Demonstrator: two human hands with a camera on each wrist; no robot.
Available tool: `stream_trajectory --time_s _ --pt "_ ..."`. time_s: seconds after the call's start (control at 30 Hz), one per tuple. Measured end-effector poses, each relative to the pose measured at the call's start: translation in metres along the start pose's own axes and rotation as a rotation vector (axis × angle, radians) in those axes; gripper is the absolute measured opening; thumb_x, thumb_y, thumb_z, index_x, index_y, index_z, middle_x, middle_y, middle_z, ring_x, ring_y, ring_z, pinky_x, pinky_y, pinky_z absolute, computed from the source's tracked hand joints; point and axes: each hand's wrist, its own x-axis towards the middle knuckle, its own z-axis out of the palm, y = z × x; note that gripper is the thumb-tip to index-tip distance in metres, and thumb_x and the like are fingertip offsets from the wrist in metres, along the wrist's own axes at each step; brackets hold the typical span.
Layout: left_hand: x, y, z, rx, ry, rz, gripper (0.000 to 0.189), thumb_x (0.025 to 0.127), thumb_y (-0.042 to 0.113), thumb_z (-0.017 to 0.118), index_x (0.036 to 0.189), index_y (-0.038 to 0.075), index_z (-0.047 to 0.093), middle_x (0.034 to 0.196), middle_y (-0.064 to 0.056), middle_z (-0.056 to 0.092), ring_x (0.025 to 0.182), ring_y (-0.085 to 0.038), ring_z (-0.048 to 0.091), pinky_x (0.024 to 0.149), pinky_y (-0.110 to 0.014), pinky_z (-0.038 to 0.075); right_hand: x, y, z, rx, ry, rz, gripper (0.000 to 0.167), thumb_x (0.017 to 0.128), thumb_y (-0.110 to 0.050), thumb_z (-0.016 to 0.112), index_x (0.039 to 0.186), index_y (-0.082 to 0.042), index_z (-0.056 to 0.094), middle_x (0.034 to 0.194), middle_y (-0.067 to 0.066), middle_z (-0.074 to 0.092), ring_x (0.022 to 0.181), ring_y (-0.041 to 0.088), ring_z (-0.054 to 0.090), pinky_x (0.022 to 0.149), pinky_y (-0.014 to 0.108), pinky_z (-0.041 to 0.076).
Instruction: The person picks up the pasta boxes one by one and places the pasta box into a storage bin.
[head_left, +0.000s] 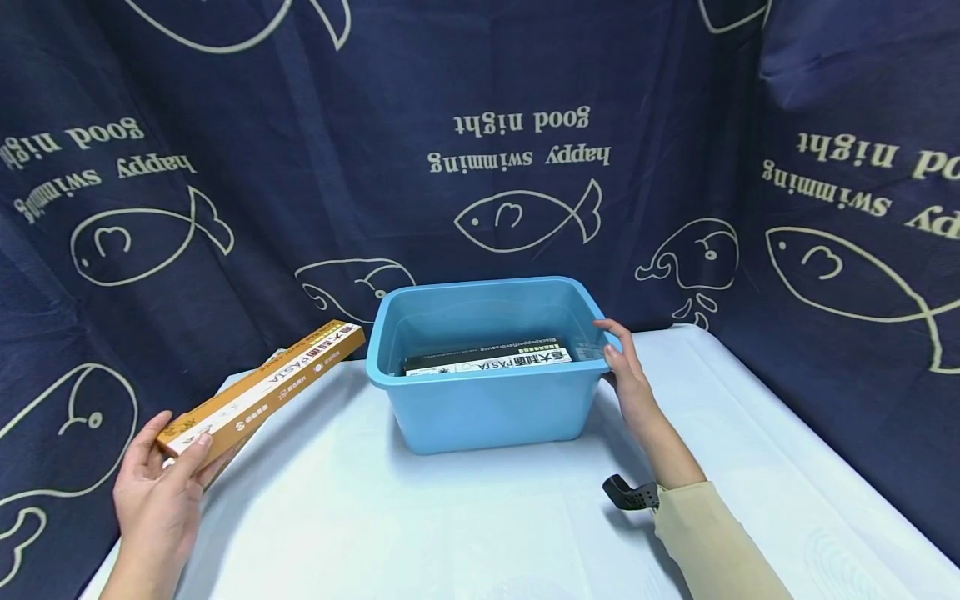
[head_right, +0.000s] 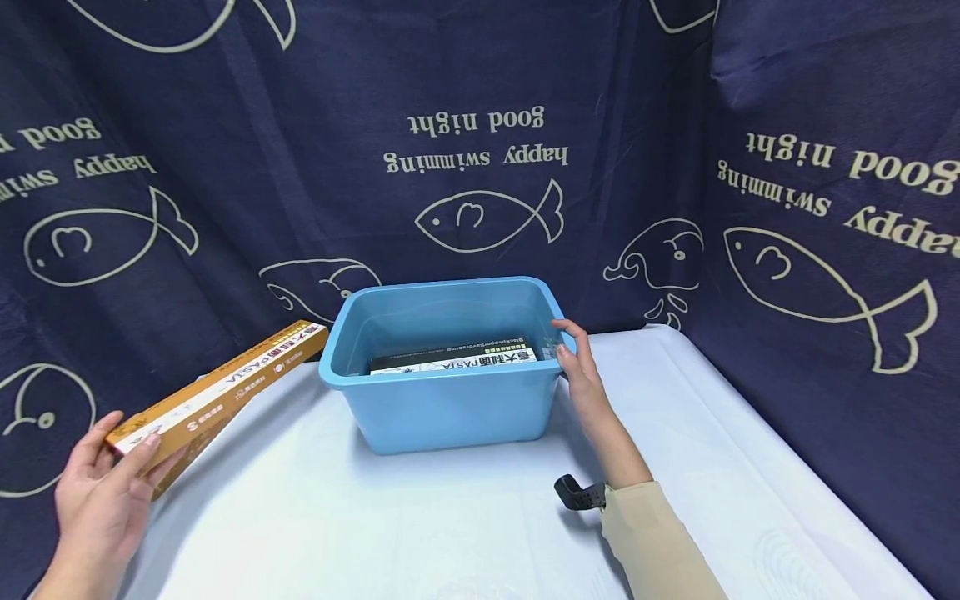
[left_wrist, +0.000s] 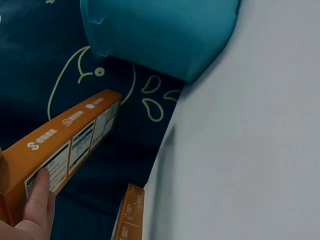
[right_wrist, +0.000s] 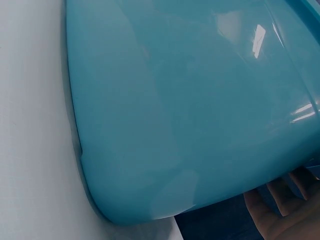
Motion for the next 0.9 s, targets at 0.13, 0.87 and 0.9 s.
stream_trajectory --time_s 0.13,0.87,0.9 --pt "-0.003 0.002 0.006 -0.018 0.021 0.017 0.068 0.081 -0.034 0.05 0.136 0.005 0.051 0.133 -0.01 0.046 0.107 -0.02 0.064 0.062 -0.036 0.062 0.0 0.0 0.0 -0.008 0.0 0.001 0.054 0.101 -0.035 0.031 0.152 -0.019 0.026 0.166 0.009 0.01 0.153 0.039 0.012 0.117 0.073 0.011" --pt "-0.01 0.01 0.039 -0.051 0.04 0.016 0.066 0.083 -0.031 0.051 0.135 0.009 0.051 0.136 -0.008 0.042 0.116 -0.022 0.059 0.065 -0.038 0.062 0.0 0.0 0.0 -0.011 0.0 0.014 0.052 0.102 -0.034 0.03 0.152 -0.021 0.026 0.167 0.008 0.01 0.153 0.038 0.013 0.117 0.073 0.011" --pt "-0.01 0.01 0.041 -0.038 0.035 0.011 0.066 0.083 -0.03 0.052 0.135 0.009 0.051 0.136 -0.008 0.042 0.117 -0.021 0.059 0.066 -0.037 0.062 0.0 0.0 0.0 -0.011 0.0 0.013 0.053 0.102 -0.034 0.03 0.152 -0.021 0.026 0.167 0.008 0.01 0.153 0.038 0.013 0.117 0.073 0.011"
